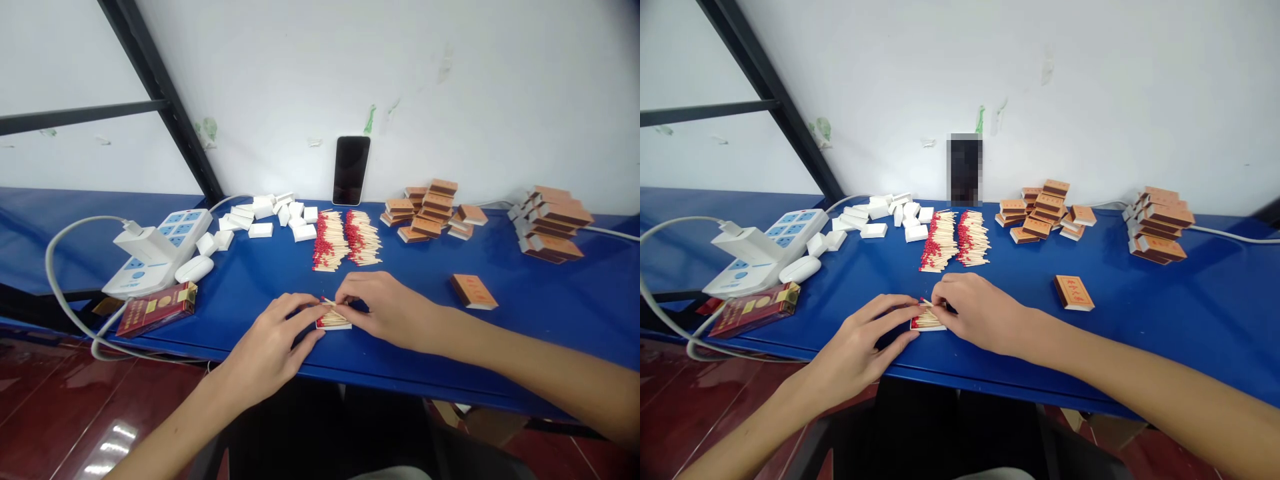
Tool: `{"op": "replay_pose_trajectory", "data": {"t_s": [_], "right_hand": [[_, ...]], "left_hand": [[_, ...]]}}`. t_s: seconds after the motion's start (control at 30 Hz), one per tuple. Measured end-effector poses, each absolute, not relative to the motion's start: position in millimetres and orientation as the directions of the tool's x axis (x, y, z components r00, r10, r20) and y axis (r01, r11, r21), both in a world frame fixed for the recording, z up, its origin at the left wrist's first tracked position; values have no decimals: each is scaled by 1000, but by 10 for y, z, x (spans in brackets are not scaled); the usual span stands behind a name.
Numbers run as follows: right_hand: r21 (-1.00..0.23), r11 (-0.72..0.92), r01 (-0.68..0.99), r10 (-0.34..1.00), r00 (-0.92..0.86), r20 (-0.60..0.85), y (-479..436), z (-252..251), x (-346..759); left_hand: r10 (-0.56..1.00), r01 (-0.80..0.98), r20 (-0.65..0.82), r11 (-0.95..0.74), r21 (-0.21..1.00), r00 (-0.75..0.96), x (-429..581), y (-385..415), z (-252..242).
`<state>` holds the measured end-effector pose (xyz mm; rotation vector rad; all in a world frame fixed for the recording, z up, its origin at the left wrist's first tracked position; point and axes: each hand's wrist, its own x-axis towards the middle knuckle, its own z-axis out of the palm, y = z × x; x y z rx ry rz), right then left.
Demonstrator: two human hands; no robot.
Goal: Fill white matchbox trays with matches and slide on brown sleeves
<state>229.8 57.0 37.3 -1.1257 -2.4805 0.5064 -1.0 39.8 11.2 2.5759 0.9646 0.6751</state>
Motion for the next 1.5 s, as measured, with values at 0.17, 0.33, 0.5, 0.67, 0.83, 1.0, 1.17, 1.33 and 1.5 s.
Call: {"op": "replay_pose_trajectory", "data": {"t_s": [0.17, 0.33, 0.5, 0.67, 0.83, 1.0, 1.17, 1.33, 1.5], "right_hand": [[-483, 649, 588, 733, -653, 191, 581, 380, 2310], [-516, 627, 583, 747, -638, 186, 568, 395, 2315], [-511, 632, 582, 747, -633, 204, 578, 401, 2297], [-564, 602, 566, 770, -599, 220, 588, 406, 2301], [-603, 552, 576, 799, -572, 186, 524, 435, 2330], [-595, 555, 582, 797, -578, 178, 398, 454, 2368], [-600, 567, 564, 790, -579, 202, 319, 357, 2412], [-571, 562, 599, 808, -544, 224, 239, 259, 2383], [-377, 585, 718, 811, -503, 300, 100, 348, 2666]], "left_hand": [[682, 560, 266, -719, 411, 681, -14, 396, 129], [664, 557, 221, -731, 394, 714, -9, 403, 200], [633, 566, 190, -764, 310, 750, 11, 411, 277], [542, 516, 270, -840, 169, 795, 48, 404, 255], [410, 422, 296, -906, 25, 863, 40, 400, 203], [352, 368, 274, -930, -8, 895, 74, 444, 286], [387, 395, 233, -918, 13, 892, 171, 485, 399], [422, 442, 276, -897, -12, 864, 187, 443, 321], [474, 460, 343, -879, 126, 811, 84, 398, 236]]}}
